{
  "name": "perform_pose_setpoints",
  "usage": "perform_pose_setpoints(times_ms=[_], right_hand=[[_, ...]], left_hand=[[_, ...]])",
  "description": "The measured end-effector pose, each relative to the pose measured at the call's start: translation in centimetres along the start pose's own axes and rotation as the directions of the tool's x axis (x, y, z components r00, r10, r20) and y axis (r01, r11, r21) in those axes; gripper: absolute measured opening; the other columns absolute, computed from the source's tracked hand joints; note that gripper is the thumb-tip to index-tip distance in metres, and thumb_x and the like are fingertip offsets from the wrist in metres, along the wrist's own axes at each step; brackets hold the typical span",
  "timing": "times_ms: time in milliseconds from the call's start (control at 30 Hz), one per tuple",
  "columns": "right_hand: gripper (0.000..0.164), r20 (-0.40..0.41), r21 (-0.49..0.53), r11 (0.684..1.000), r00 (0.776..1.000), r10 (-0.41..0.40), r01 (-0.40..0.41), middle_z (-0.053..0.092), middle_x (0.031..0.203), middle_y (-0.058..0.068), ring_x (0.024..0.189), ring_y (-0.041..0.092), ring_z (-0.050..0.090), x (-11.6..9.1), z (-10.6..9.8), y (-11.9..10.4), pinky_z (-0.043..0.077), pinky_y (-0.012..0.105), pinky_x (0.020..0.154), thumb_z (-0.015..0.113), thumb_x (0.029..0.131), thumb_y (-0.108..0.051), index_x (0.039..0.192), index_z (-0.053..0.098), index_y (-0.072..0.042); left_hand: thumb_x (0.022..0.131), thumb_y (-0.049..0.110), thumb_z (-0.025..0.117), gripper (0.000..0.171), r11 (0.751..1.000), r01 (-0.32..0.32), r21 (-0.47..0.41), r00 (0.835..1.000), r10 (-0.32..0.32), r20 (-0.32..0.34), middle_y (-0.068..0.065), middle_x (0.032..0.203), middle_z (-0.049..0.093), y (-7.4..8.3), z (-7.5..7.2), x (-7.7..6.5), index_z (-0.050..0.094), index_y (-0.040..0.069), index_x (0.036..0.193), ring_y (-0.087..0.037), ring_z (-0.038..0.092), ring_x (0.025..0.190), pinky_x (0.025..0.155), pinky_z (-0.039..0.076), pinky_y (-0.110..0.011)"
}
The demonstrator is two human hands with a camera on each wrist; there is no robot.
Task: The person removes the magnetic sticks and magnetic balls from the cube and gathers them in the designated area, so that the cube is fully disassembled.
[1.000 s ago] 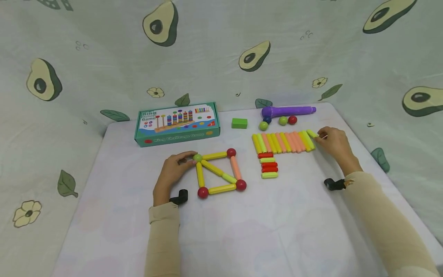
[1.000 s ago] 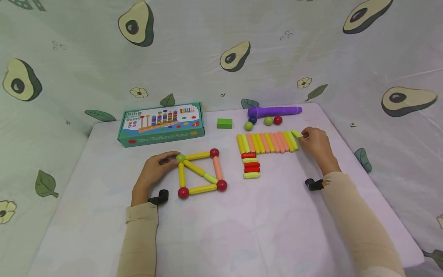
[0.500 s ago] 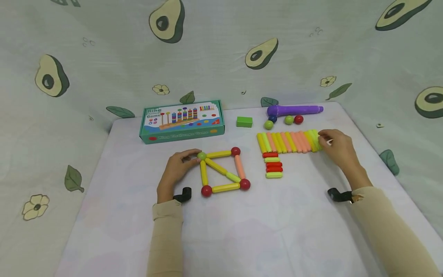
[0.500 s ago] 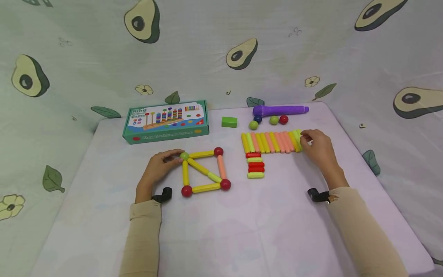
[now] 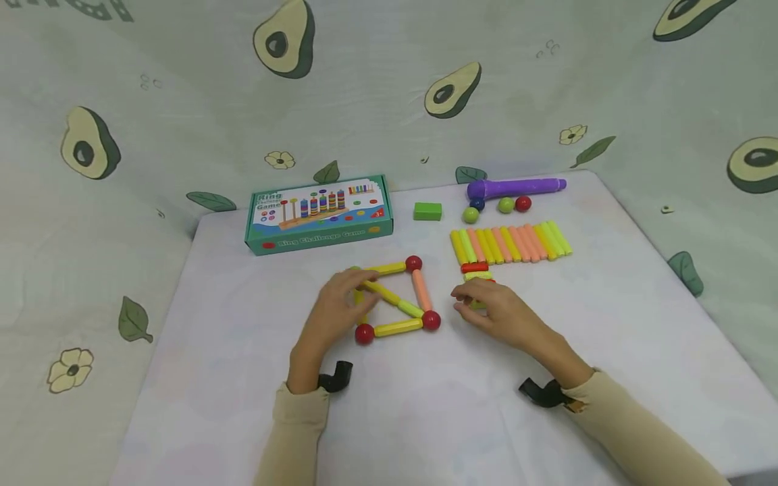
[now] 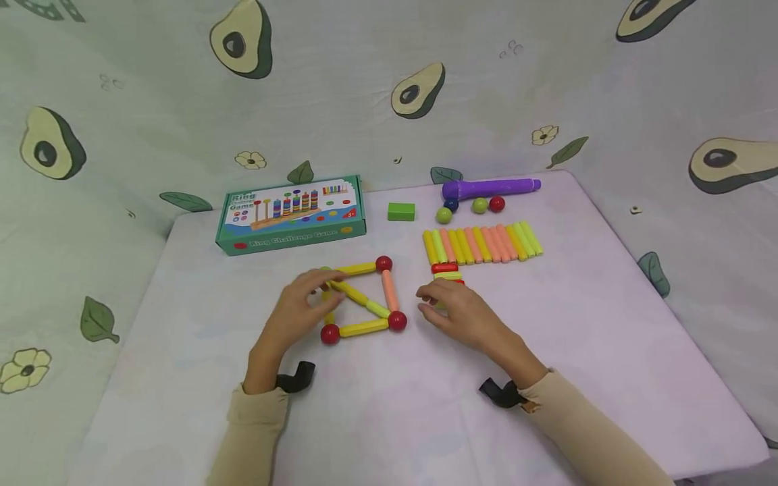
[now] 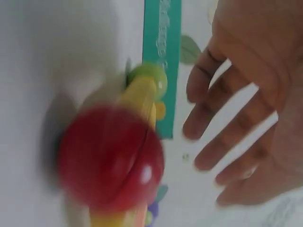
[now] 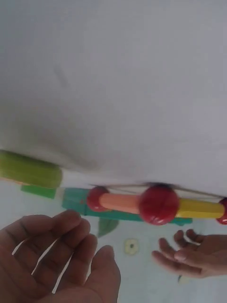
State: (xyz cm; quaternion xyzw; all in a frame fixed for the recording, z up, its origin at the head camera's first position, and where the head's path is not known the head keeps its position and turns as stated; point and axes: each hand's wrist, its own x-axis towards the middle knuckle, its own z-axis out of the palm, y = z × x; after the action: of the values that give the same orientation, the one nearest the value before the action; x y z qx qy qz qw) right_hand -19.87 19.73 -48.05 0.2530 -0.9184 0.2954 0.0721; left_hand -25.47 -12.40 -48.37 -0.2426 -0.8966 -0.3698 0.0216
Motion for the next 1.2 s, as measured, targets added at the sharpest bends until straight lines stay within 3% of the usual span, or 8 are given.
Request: perform_pose_setpoints(times_ms=[100,200,300,400,633,900,1200], right_hand=[[0.03,0.044,-0.011,1.0,0.999,-0.028,0.029,0.069,0.103,0.001,0.092,0.017,0.064,0.6,0.9,-0.8,0.056,0.037,0.082,0.077,0.088,-0.016,0.116,0.069,-0.006],[0.033,0.067,-0.011,1.0,0.997,-0.025,0.025,0.068,0.103,0.001,0.093,0.017,0.063,0.9,1.6,-1.1,0.056,0.037,0.082,0.078,0.088,-0.02,0.117,0.068,-0.008],[0.035,0.073,-0.005,1.0,0.997,-0.025,0.025,0.066,0.102,-0.002,0.092,0.015,0.062,0.8,2.5,-1.1,0.056,0.034,0.081,0.079,0.088,-0.022,0.118,0.067,-0.009],[0.039,0.054,0.015,0.999,0.998,-0.033,0.032,0.064,0.102,-0.003,0.091,0.013,0.06,0.6,3.6,-1.1,0.055,0.031,0.081,0.081,0.086,-0.024,0.119,0.065,-0.01],[0.04,-0.063,0.089,0.994,0.996,-0.062,0.067,0.064,0.106,0.001,0.087,0.011,0.06,0.5,5.3,-1.2,0.055,0.026,0.076,0.082,0.085,-0.017,0.119,0.065,-0.005],[0.039,-0.019,0.173,0.985,1.0,-0.02,0.023,0.064,0.109,-0.005,0.089,0.007,0.058,0.8,5.9,-0.9,0.055,0.026,0.079,0.08,0.085,-0.017,0.121,0.067,-0.007],[0.034,0.07,0.284,0.959,0.997,-0.013,-0.007,0.062,0.099,-0.009,0.084,0.01,0.058,0.3,5.6,-0.2,0.053,0.026,0.073,0.079,0.081,-0.011,0.113,0.069,-0.013]], left_hand=[[0.091,0.033,0.075,0.036,0.985,-0.152,0.077,0.988,0.151,0.024,0.005,0.122,0.066,2.3,1.7,-0.7,0.07,0.022,0.125,-0.018,0.056,0.118,0.099,0.043,-0.045],[0.089,0.038,0.077,0.041,0.96,-0.217,0.177,0.976,0.208,0.068,0.006,0.118,0.067,3.5,3.5,-0.9,0.069,0.026,0.127,-0.017,0.056,0.114,0.094,0.041,-0.04],[0.09,0.046,0.073,0.059,0.939,-0.212,0.271,0.971,0.171,0.168,0.005,0.121,0.062,3.9,4.9,-0.8,0.055,0.031,0.144,-0.018,0.053,0.115,0.093,0.037,-0.04],[0.093,0.05,0.066,0.064,0.916,-0.202,0.348,0.966,0.128,0.223,0.004,0.12,0.056,4.0,5.7,-0.7,0.043,0.037,0.151,-0.02,0.047,0.113,0.091,0.034,-0.04],[0.101,0.047,0.056,0.043,0.876,-0.204,0.437,0.97,0.122,0.208,0.007,0.102,0.057,3.8,6.0,-0.6,0.056,0.037,0.143,-0.016,0.046,0.097,0.083,0.034,-0.037],[0.1,0.049,0.056,0.044,0.885,-0.166,0.435,0.973,0.075,0.218,0.006,0.103,0.056,3.7,5.7,-1.1,0.058,0.036,0.142,-0.016,0.049,0.098,0.08,0.036,-0.033],[0.098,0.054,0.055,0.048,0.885,-0.186,0.427,0.969,0.092,0.231,0.004,0.111,0.06,2.9,5.8,-1.7,0.053,0.041,0.144,-0.019,0.051,0.11,0.084,0.041,-0.034]])
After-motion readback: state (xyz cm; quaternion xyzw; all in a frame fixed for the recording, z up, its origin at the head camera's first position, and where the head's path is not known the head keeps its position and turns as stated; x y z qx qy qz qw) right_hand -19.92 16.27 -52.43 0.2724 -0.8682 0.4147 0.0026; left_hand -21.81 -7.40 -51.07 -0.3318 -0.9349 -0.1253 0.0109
